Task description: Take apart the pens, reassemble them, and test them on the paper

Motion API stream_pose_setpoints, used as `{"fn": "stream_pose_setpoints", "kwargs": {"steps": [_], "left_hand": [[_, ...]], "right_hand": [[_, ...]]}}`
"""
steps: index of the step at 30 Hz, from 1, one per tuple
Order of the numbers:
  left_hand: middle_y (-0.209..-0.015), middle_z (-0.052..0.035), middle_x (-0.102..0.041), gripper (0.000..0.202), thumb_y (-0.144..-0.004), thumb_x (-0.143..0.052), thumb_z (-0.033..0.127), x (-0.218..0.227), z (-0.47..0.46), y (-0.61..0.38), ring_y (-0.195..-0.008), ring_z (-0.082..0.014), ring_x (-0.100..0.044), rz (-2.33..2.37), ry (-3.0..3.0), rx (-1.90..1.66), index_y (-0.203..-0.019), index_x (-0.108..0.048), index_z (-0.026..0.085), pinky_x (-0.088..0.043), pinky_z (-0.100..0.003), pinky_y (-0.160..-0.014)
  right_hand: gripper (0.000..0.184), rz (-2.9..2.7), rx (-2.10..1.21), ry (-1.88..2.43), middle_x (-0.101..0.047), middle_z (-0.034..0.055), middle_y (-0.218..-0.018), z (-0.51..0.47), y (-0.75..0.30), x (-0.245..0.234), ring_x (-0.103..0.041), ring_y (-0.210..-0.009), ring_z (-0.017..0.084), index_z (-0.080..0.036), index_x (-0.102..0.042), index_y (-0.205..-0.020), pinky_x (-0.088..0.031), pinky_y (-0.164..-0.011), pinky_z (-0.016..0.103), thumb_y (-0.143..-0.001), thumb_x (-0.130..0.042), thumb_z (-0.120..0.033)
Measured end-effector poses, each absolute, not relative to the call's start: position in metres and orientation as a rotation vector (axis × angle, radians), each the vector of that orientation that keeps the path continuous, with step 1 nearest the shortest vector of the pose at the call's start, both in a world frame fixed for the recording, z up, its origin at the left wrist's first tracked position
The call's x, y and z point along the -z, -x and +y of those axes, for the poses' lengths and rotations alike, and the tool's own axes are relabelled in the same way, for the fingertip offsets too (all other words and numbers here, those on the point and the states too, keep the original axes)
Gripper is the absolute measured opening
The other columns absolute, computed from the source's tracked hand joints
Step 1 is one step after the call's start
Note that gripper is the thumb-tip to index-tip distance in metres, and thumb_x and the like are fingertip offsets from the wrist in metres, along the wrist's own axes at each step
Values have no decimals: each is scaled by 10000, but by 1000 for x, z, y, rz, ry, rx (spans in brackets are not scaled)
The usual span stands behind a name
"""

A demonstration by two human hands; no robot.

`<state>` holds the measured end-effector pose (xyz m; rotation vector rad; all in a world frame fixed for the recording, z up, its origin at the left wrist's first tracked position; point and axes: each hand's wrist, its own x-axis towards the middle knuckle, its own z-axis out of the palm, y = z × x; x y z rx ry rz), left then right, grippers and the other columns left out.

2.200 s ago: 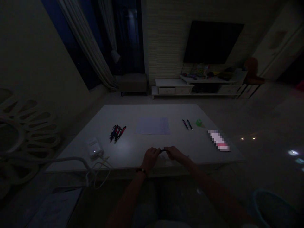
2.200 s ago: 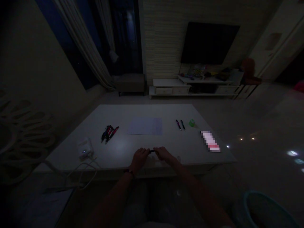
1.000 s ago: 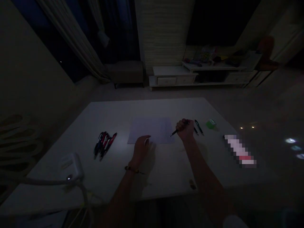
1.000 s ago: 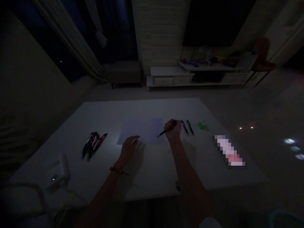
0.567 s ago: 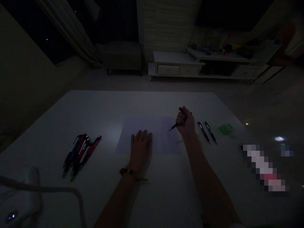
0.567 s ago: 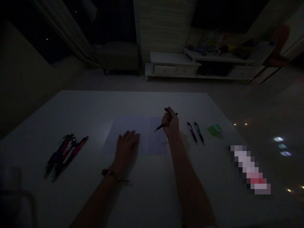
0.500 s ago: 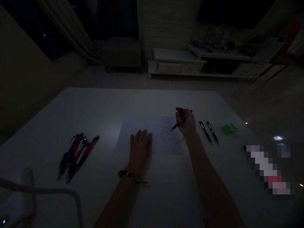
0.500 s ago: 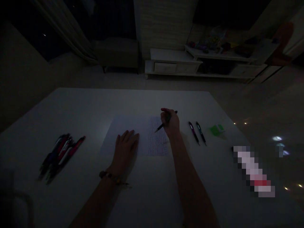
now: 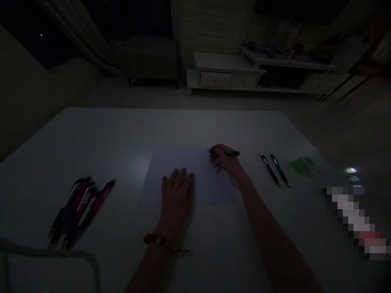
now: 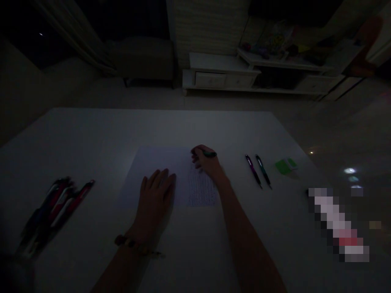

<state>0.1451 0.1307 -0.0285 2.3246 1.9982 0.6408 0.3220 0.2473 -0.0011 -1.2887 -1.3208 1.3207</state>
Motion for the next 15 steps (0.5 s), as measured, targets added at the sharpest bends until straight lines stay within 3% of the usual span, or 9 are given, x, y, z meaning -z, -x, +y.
{"fn": "stream_pose_setpoints", "kwargs": {"steps": [3,6,9,15], "left_hand": [[-1322,-71,-488,332,-892,-403,287,29,131,-145,-1267,-281,-364,2007,-2330,-657,-1193,-541,262,-210,-580,-1050],[-1326,-72,-485,336,-891,-408,292,30,131,-145,-1269,-281,-363,2004,-2338,-649,-1201,-536,267,-215,-583,-1047],[-1332,-76,-478,334,-893,-407,283,29,131,-145,-1272,-280,-359,2008,-2347,-617,-1199,-537,260,-222,-580,-1046],[-1328,-72,-481,337,-894,-401,273,28,130,-145,-1269,-281,-361,2007,-2355,-608,-1204,-532,266,-232,-586,-1041]], "right_hand": [[320,-1363,-1140,1382,-534,-20,-535,245,-315,14,-502,-460,93,-177,-574,-677,-375,-418,191,-754,-503,-479],[206,-1374,-1006,1421,-525,-29,-538,245,-310,24,-525,-515,113,-184,-586,-727,-394,-480,208,-742,-473,-355],[175,-1399,-907,1473,-508,-22,-537,246,-307,28,-507,-527,117,-179,-554,-629,-377,-497,214,-706,-423,-265],[204,-1430,-833,1512,-487,-16,-508,248,-307,27,-453,-504,106,-174,-498,-532,-326,-476,210,-698,-397,-238]]}}
